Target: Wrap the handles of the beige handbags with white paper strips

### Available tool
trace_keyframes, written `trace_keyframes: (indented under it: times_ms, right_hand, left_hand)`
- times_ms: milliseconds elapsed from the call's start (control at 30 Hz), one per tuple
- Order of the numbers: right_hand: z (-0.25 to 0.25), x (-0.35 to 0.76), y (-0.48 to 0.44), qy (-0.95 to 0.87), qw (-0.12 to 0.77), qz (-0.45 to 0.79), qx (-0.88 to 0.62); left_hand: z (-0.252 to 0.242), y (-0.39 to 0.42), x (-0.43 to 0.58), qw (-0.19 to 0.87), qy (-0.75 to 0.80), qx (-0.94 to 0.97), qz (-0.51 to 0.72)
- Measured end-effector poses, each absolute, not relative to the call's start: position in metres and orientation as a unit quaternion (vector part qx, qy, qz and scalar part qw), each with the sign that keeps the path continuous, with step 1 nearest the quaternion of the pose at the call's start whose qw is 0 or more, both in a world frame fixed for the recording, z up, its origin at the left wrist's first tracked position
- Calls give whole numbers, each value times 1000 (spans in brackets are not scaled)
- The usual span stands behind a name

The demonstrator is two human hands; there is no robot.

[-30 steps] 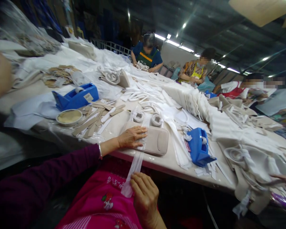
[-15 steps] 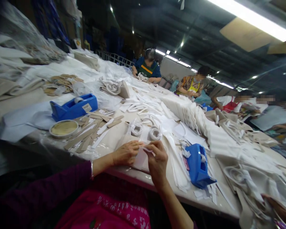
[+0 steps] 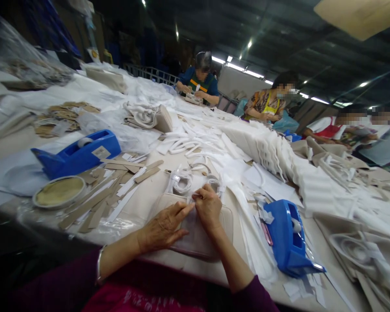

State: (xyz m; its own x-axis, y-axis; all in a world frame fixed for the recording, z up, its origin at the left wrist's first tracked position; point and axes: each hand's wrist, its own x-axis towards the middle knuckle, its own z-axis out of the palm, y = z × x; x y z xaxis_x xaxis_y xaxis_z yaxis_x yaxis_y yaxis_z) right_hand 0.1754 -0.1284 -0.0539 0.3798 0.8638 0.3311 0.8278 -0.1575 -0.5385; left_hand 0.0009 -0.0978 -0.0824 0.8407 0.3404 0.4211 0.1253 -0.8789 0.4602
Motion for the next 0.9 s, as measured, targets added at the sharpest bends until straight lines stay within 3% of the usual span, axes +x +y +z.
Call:
trace_keyframes:
  times_ms: [400, 467, 600, 700, 833, 900]
  right_hand:
    - [-53, 168, -117, -566, 136, -105, -806]
    - [-45, 169, -120, -566, 178, -109, -798]
    - [-24, 207, -164, -521, 379, -115, -756]
    - [-12, 275, -229, -415, 472, -112, -769]
    - [-3, 369, -319, -239, 454, -115, -850]
    - [-1, 395, -349, -194, 426, -36, -883]
  left_hand:
    - [-80, -97, 8, 92, 106, 970, 198]
    - [-80, -96, 9, 76, 102, 973, 192]
    - [-81, -95, 11, 57, 96, 975, 195]
    - [-82, -94, 12, 37, 87, 973, 209]
    - [-90, -86, 15, -4, 66, 968, 243]
    - [-95, -81, 18, -17, 55, 966, 253]
